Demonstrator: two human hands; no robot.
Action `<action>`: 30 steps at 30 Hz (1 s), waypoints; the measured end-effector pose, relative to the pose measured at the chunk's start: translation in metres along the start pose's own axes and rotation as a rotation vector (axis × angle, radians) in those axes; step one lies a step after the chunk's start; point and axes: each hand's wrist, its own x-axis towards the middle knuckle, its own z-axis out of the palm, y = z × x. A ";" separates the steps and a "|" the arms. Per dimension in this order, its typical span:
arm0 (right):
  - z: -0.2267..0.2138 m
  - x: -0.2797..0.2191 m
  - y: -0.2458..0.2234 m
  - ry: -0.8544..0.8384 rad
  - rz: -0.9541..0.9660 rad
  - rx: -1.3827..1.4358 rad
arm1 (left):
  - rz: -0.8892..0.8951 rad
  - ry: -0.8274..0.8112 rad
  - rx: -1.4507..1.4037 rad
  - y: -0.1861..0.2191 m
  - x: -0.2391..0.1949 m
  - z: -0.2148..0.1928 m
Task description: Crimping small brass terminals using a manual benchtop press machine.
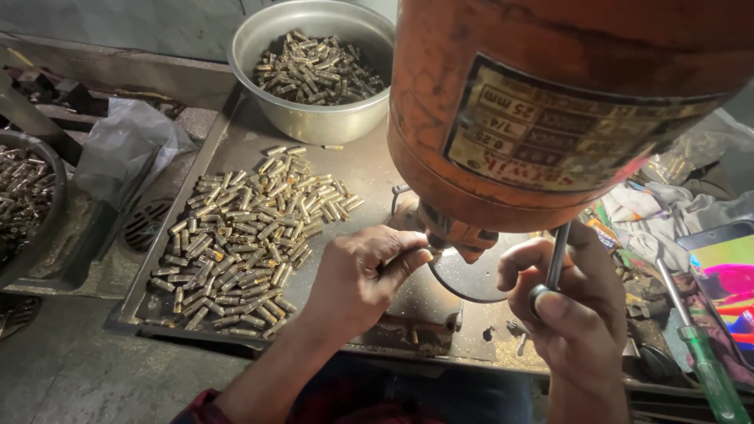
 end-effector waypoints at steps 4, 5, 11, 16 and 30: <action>0.006 0.000 0.001 0.046 -0.028 -0.019 | 0.015 0.007 0.008 -0.002 0.000 0.000; 0.004 0.000 0.002 0.032 -0.039 -0.022 | 0.003 0.003 0.005 -0.002 0.000 0.001; 0.009 0.002 0.000 0.096 -0.013 -0.133 | -0.001 0.003 -0.003 -0.003 0.000 0.002; -0.006 -0.002 0.003 0.008 0.027 0.005 | -0.029 0.001 0.012 -0.005 -0.003 0.003; -0.020 -0.012 0.016 0.019 0.083 0.127 | -0.424 -0.097 0.023 -0.034 -0.026 -0.081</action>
